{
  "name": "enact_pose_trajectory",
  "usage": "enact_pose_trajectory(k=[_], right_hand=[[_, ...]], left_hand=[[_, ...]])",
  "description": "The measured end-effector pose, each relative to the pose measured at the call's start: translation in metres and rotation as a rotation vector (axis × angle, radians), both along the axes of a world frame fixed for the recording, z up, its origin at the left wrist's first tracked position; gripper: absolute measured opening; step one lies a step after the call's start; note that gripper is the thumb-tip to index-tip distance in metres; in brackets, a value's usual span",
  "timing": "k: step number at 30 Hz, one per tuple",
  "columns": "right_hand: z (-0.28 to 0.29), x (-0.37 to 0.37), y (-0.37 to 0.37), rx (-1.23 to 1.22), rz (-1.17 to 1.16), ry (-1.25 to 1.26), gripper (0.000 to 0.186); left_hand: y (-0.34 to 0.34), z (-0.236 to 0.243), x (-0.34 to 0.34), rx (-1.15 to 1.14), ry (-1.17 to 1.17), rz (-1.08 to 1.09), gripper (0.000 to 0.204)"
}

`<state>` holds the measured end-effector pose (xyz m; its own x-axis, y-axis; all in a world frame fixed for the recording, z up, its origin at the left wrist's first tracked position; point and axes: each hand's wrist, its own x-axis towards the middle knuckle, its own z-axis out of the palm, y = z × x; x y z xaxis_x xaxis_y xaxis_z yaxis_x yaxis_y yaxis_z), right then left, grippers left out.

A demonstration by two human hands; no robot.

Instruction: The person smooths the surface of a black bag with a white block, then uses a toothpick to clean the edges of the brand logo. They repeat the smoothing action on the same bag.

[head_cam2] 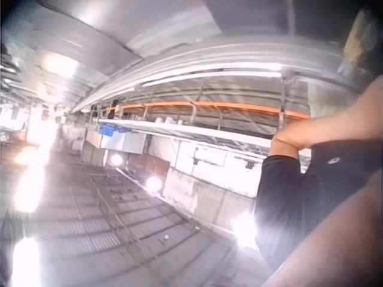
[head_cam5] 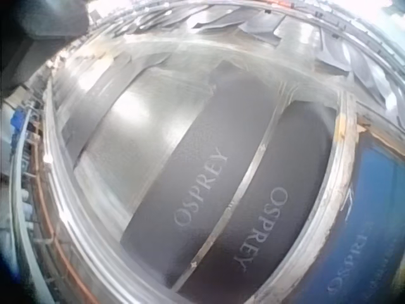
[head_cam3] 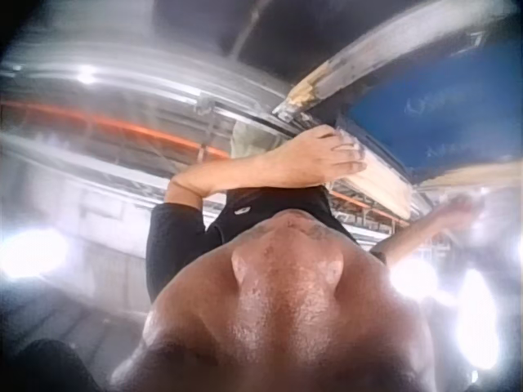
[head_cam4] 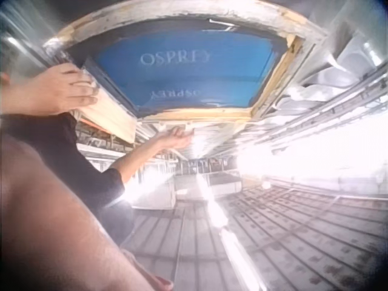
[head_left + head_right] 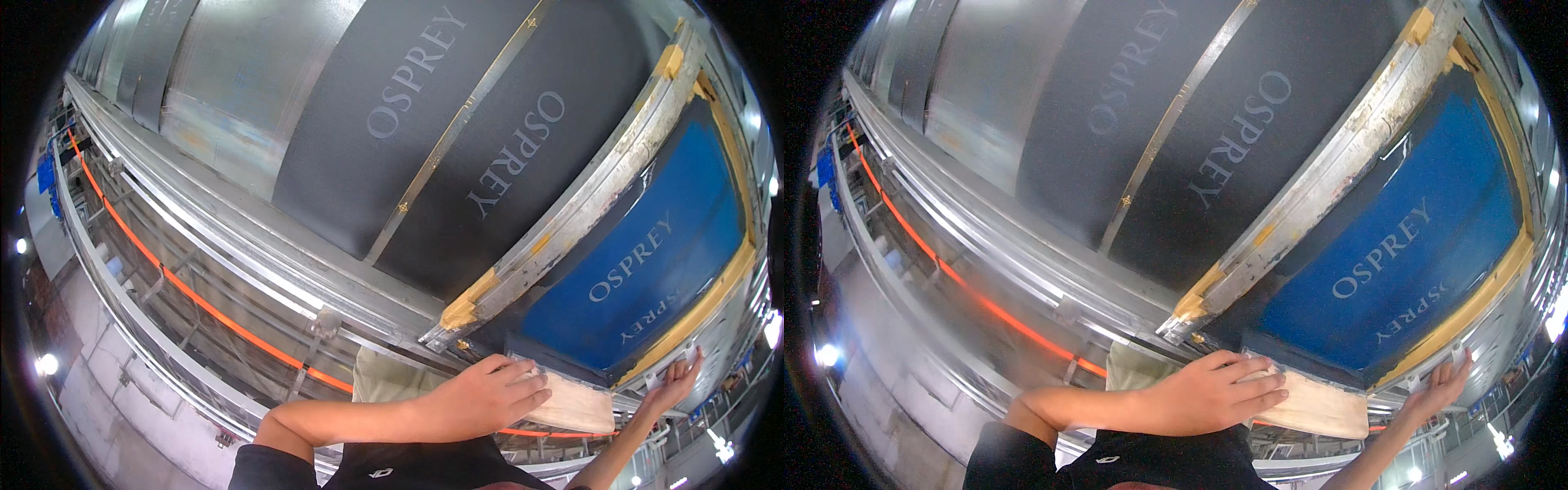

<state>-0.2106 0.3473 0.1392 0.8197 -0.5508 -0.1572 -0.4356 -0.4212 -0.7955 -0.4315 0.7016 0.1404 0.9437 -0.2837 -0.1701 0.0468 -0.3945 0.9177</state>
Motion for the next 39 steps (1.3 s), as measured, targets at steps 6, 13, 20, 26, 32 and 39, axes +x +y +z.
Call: enact_pose_trajectory(k=[6, 13, 20, 26, 32, 39], right_hand=[[0.004, 0.001, -0.002, -0.014, 0.062, 0.025, 0.044], [0.005, -0.001, 0.004, 0.031, 0.050, -0.003, 0.038], [0.012, 0.004, -0.039, 0.023, 0.184, 0.086, 0.043], [0.010, 0.001, -0.036, -0.042, 0.111, 0.006, 0.042], [0.009, -0.010, -0.027, -0.119, 0.020, -0.013, 0.040], [0.014, -0.023, 0.000, 0.012, -0.048, -0.015, 0.039]], left_hand=[[-0.003, -0.001, -0.004, -0.003, -0.015, 0.025, 0.043], [-0.003, 0.001, -0.001, -0.013, -0.034, 0.091, 0.039], [-0.001, -0.008, -0.009, 0.007, -0.069, -0.010, 0.047], [-0.001, -0.015, -0.002, 0.019, -0.171, -0.080, 0.048], [0.014, -0.006, 0.015, -0.004, -0.074, -0.122, 0.045], [0.033, 0.013, 0.030, 0.014, -0.059, -0.150, 0.043]])
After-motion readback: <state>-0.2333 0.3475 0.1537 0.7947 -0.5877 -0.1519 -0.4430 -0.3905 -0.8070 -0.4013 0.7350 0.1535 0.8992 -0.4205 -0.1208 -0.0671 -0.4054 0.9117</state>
